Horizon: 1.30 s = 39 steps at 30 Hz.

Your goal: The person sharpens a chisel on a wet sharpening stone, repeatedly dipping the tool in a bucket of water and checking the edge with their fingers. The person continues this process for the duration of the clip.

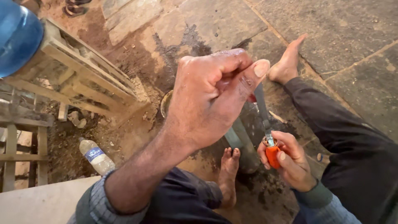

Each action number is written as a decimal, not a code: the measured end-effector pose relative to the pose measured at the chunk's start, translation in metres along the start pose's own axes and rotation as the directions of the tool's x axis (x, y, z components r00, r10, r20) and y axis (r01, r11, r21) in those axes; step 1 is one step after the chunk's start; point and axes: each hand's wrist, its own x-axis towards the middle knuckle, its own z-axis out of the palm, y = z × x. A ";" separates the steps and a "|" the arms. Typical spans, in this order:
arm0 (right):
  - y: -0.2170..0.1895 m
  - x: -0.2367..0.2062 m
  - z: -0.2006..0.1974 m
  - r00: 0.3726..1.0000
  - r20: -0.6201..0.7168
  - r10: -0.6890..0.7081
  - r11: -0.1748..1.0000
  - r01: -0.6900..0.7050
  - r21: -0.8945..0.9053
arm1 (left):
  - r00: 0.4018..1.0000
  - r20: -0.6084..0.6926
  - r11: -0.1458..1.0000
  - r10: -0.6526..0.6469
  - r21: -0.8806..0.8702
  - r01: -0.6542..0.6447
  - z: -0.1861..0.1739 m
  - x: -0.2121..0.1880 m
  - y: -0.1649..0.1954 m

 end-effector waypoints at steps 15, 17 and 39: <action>-0.005 0.004 -0.001 0.984 -0.170 0.055 0.998 -0.056 -0.003 | 0.988 0.149 0.983 0.031 -0.183 -0.003 0.017 0.001 -0.029; -0.005 0.004 -0.003 0.984 -0.165 0.062 0.998 -0.064 -0.006 | 0.988 0.152 0.985 0.034 -0.173 -0.007 0.018 0.000 -0.028; -0.007 0.010 -0.008 0.964 -0.247 -0.100 0.994 0.085 -0.072 | 0.963 0.270 0.965 -0.014 -0.249 0.084 0.022 0.003 -0.020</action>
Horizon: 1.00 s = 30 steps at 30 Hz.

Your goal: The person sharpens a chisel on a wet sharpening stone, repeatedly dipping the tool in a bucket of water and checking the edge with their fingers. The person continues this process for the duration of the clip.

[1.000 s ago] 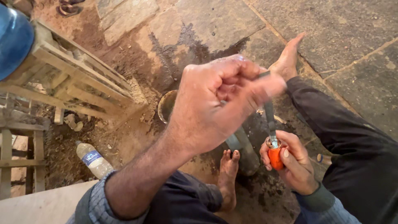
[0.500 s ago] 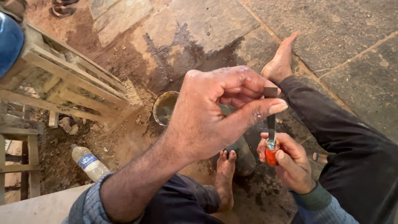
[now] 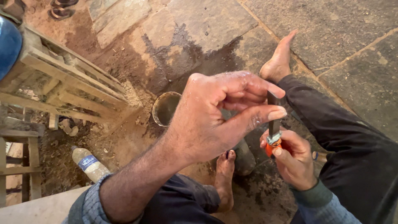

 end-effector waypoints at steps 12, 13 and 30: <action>-0.016 0.014 -0.008 0.980 -0.103 -0.172 0.955 0.141 -0.260 | 0.991 0.098 0.983 0.089 -0.167 -0.072 0.009 -0.005 -0.016; -0.016 0.015 -0.007 0.981 -0.092 -0.173 0.958 0.146 -0.249 | 0.989 0.108 0.989 0.103 -0.115 -0.090 0.009 -0.005 -0.016; -0.008 0.007 -0.002 0.999 0.024 -0.029 0.987 0.032 -0.155 | 0.990 0.052 0.990 0.127 -0.073 -0.123 0.009 -0.007 -0.020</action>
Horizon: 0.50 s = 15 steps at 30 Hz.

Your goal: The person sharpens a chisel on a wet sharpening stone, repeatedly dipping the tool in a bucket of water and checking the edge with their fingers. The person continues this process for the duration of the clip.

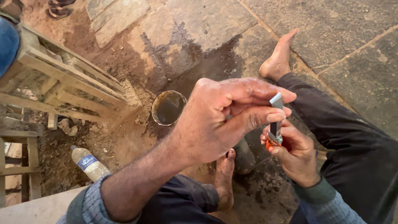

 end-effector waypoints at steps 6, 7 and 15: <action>0.003 0.000 0.006 0.999 -0.048 -0.021 1.000 0.021 -0.008 | 1.000 0.000 1.000 -0.022 0.007 0.022 0.001 0.000 0.001; 0.004 0.000 0.006 0.997 -0.058 -0.043 0.999 0.042 -0.033 | 0.999 0.000 0.999 -0.036 0.020 0.036 0.001 0.001 0.003; 0.011 0.001 0.004 0.985 -0.171 -0.034 0.992 0.013 -0.123 | 0.948 -0.180 0.964 -0.261 0.007 0.267 0.012 0.008 0.009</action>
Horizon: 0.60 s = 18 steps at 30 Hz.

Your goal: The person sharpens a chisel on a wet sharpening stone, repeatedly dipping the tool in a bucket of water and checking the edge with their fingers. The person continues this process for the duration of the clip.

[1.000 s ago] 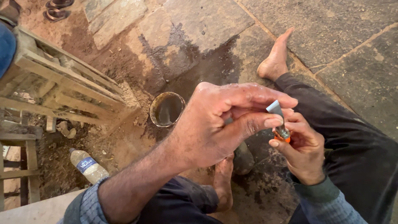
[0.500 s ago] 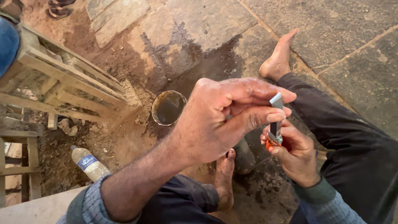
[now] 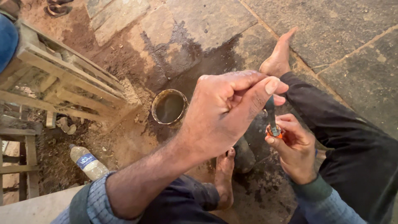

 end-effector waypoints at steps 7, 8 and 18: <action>-0.012 -0.005 0.001 0.998 0.048 -0.037 0.989 0.030 0.145 | 0.959 0.103 0.964 0.265 -0.022 -0.264 -0.003 -0.009 0.004; -0.017 -0.008 0.003 0.997 0.061 -0.048 0.985 0.037 0.171 | 0.949 0.134 0.959 0.284 -0.044 -0.281 -0.005 -0.011 0.008; -0.109 -0.095 0.016 0.989 -0.075 0.126 0.990 -0.130 -0.050 | 0.939 0.261 0.963 0.222 -0.207 -0.170 -0.013 -0.032 0.049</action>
